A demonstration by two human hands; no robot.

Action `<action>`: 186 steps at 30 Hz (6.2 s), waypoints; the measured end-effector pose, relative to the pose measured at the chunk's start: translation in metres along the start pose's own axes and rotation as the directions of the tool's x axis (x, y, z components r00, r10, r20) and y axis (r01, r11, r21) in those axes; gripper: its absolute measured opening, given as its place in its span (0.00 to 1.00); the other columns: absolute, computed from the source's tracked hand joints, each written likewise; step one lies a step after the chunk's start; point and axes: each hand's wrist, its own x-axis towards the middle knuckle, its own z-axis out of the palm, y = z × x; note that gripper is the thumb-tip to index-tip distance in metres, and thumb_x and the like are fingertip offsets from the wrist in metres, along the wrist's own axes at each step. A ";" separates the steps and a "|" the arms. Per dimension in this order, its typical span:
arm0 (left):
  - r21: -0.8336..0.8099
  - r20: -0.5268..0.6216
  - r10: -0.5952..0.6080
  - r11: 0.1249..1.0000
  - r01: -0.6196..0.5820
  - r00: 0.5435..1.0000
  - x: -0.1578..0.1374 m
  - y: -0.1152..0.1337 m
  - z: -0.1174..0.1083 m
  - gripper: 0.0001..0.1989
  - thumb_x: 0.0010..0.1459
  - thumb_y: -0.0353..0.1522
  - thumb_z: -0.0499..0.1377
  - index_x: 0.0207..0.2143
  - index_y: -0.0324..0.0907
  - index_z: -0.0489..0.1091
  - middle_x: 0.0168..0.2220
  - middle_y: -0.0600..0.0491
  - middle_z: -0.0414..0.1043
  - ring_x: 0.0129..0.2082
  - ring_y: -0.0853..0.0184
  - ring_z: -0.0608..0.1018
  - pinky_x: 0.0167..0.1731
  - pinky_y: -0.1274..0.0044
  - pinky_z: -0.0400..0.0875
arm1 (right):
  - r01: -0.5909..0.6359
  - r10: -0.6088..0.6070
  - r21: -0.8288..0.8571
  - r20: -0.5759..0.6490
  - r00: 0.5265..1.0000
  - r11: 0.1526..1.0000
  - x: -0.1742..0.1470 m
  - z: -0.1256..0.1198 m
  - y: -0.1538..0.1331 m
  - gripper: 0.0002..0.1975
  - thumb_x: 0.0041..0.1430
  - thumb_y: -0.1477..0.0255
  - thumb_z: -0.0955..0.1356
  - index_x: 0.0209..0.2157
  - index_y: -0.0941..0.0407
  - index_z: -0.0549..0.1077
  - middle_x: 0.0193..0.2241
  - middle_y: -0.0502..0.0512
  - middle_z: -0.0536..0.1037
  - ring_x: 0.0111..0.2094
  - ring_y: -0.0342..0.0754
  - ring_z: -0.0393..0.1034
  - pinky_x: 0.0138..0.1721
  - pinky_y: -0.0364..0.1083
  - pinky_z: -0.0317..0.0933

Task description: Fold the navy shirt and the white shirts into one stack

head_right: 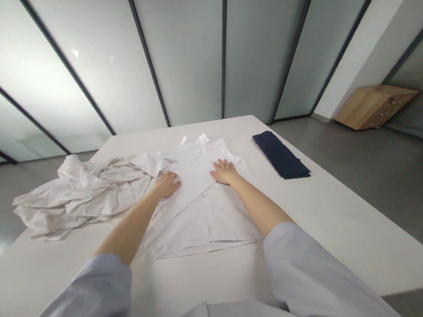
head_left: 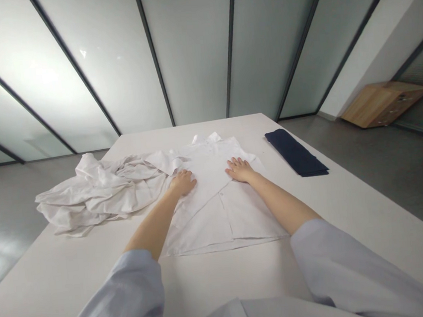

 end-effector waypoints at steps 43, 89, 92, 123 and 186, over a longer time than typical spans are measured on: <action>-0.302 -0.099 -0.081 0.952 0.047 0.992 -0.029 -0.005 0.016 0.20 0.59 0.35 0.55 0.54 0.45 0.70 0.62 0.50 0.65 0.63 0.59 0.64 0.61 0.67 0.58 | 0.189 -0.119 0.243 -0.275 0.954 0.952 -0.017 0.006 0.019 0.14 0.60 0.73 0.65 0.46 0.56 0.77 0.49 0.59 0.75 0.52 0.50 0.68 0.54 0.47 0.58; -0.993 -0.118 -0.428 0.054 -0.105 0.896 -0.007 -0.006 0.015 0.30 0.46 0.39 0.65 0.53 0.41 0.68 0.57 0.43 0.69 0.60 0.53 0.67 0.58 0.66 0.60 | -0.018 0.043 0.339 -0.065 0.997 0.941 -0.005 -0.021 -0.003 0.13 0.58 0.69 0.67 0.43 0.56 0.78 0.49 0.62 0.76 0.51 0.56 0.69 0.53 0.49 0.59; -0.967 -0.029 -0.334 -0.230 -0.111 0.942 -0.009 0.003 0.006 0.26 0.48 0.40 0.62 0.51 0.42 0.70 0.53 0.45 0.72 0.59 0.56 0.69 0.56 0.66 0.62 | -0.001 0.029 0.609 -0.037 0.999 0.793 0.000 -0.031 -0.027 0.16 0.59 0.67 0.67 0.48 0.56 0.75 0.49 0.61 0.76 0.50 0.53 0.70 0.53 0.47 0.59; -0.860 -0.302 -0.544 0.509 0.022 0.783 -0.018 0.012 0.016 0.01 0.54 0.31 0.55 0.29 0.44 0.65 0.26 0.57 0.69 0.27 0.69 0.72 0.30 0.79 0.65 | 0.465 0.016 0.197 -0.931 0.366 0.863 -0.057 -0.062 0.029 0.12 0.50 0.79 0.60 0.32 0.53 0.72 0.32 0.56 0.76 0.38 0.53 0.71 0.45 0.53 0.64; -0.130 -0.121 -0.116 0.986 0.100 0.986 0.012 -0.082 -0.027 0.27 0.50 0.28 0.56 0.55 0.43 0.67 0.54 0.46 0.69 0.55 0.57 0.70 0.55 0.72 0.63 | -0.153 -0.028 0.913 0.177 0.984 0.378 -0.080 -0.066 0.070 0.10 0.50 0.66 0.72 0.33 0.57 0.77 0.30 0.58 0.80 0.32 0.48 0.74 0.38 0.47 0.66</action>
